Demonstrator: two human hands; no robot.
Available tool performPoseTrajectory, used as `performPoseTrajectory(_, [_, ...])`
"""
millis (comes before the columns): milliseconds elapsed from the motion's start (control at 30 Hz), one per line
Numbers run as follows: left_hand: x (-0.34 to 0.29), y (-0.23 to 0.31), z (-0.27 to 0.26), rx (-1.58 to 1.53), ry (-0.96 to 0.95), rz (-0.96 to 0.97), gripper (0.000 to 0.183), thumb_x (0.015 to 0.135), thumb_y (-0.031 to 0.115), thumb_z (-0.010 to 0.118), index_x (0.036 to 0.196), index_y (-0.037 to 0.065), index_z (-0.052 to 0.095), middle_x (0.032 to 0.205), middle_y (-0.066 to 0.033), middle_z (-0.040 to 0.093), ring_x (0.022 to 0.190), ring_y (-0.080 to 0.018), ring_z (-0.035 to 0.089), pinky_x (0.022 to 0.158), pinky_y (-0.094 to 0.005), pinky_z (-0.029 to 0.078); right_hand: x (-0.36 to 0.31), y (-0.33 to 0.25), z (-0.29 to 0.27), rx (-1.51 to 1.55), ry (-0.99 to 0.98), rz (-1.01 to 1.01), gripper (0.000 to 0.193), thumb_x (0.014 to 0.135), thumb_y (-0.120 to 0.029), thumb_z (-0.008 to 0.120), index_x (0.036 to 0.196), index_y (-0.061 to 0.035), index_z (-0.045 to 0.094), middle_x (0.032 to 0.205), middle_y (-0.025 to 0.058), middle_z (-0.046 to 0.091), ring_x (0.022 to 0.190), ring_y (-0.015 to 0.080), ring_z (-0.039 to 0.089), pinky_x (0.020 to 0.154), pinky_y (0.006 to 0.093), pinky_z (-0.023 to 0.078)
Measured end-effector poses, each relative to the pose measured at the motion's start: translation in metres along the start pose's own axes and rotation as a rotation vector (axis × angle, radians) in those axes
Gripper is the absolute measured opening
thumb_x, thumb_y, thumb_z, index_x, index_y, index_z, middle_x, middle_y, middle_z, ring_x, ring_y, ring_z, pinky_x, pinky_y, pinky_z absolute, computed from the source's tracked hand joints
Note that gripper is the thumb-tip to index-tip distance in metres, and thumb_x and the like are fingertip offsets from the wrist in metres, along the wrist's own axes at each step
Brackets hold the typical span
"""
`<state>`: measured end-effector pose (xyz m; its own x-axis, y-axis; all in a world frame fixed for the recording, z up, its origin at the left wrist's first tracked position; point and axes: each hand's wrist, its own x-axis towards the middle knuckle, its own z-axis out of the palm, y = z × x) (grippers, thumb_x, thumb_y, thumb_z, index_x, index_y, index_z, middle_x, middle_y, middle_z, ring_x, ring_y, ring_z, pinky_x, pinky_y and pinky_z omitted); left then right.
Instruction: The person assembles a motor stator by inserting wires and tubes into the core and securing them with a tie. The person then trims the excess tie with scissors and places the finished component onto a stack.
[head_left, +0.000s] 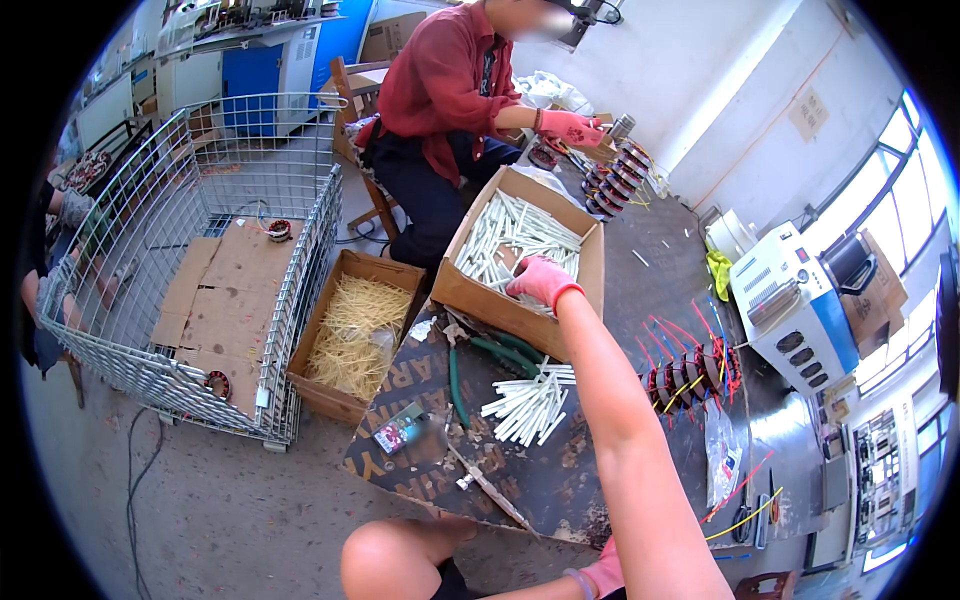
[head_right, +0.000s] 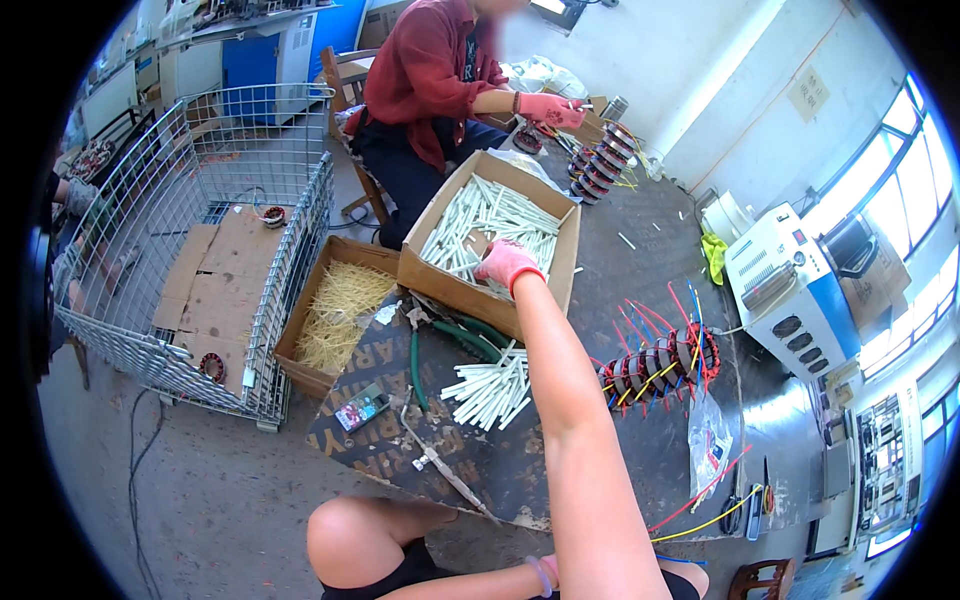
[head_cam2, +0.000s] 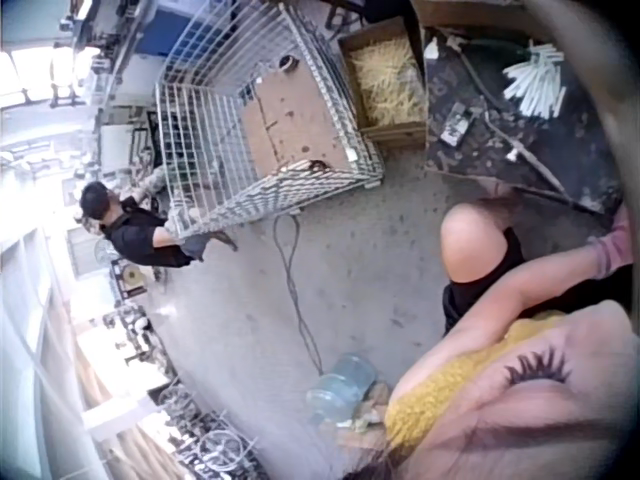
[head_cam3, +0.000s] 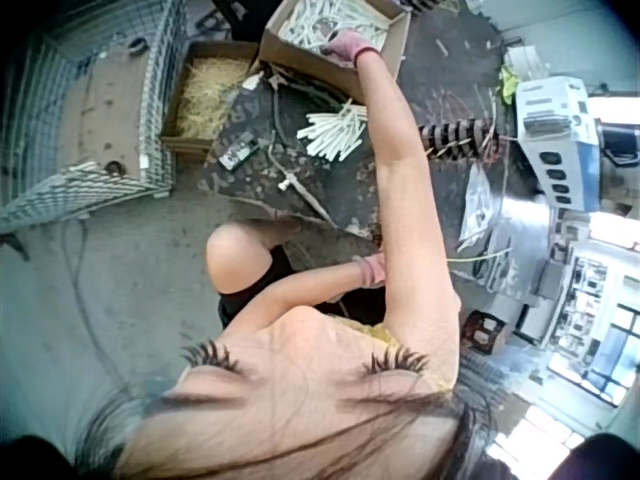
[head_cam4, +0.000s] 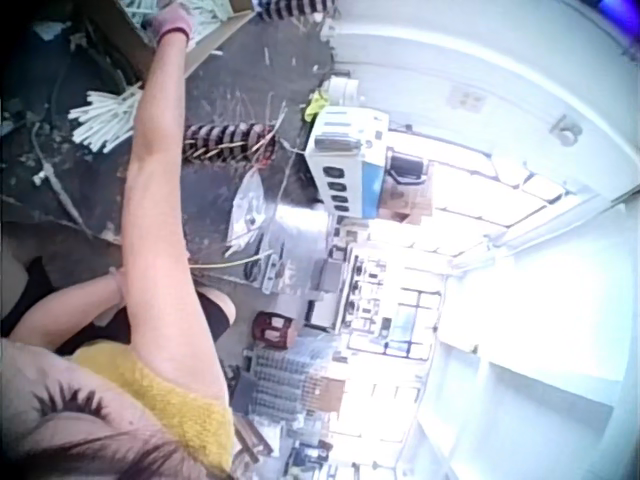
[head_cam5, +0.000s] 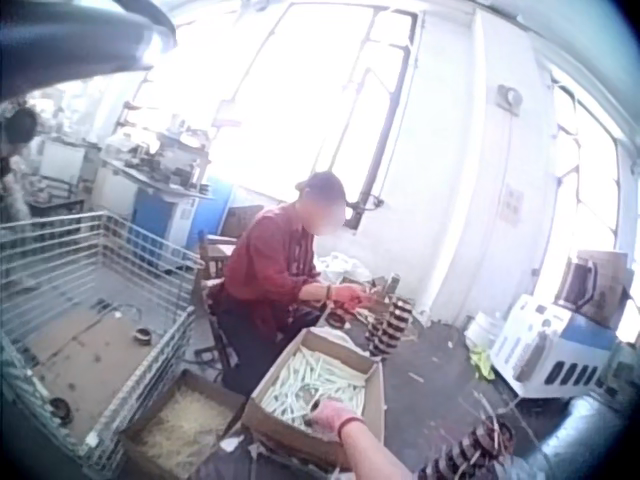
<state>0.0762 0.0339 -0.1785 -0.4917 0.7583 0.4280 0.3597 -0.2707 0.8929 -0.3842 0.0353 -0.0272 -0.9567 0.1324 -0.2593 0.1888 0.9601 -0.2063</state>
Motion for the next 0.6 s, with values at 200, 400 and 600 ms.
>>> performPoseTrajectory(200, [0.0,0.001,0.003,0.014,-0.006,-0.003,0.042,0.098,0.033,0.052,0.132,0.009,0.05,0.137,-0.0106,0.05,0.128,-0.0244,0.047,0.113,-0.038,0.035,-0.015,-0.001,-0.015,0.215,0.152,0.037,0.063,0.074,-0.04,0.084,0.116,0.0042,0.067,0.109,0.0202,0.072,0.105,0.0337,0.068,0.094,0.04,0.051])
performPoseTrajectory(400, [0.0,0.002,0.006,0.025,-0.023,0.001,0.045,0.1,0.035,0.049,0.137,0.009,0.048,0.143,-0.0115,0.048,0.132,-0.0246,0.044,0.114,-0.0384,0.033,-0.009,0.022,-0.012,0.428,0.185,0.007,0.042,0.078,-0.032,0.085,0.1,0.0011,0.07,0.093,0.0102,0.072,0.084,0.0193,0.065,0.077,0.0339,0.051])
performPoseTrajectory(600, [-0.002,0.0,0.008,0.046,-0.031,-0.004,0.048,0.103,0.037,0.045,0.142,0.009,0.045,0.149,-0.0123,0.045,0.136,-0.0248,0.042,0.116,-0.0388,0.031,-0.002,0.046,-0.002,0.696,0.17,-0.011,0.039,0.079,-0.029,0.083,0.099,0.0015,0.071,0.092,0.0117,0.073,0.08,0.0207,0.067,0.075,0.0343,0.052])
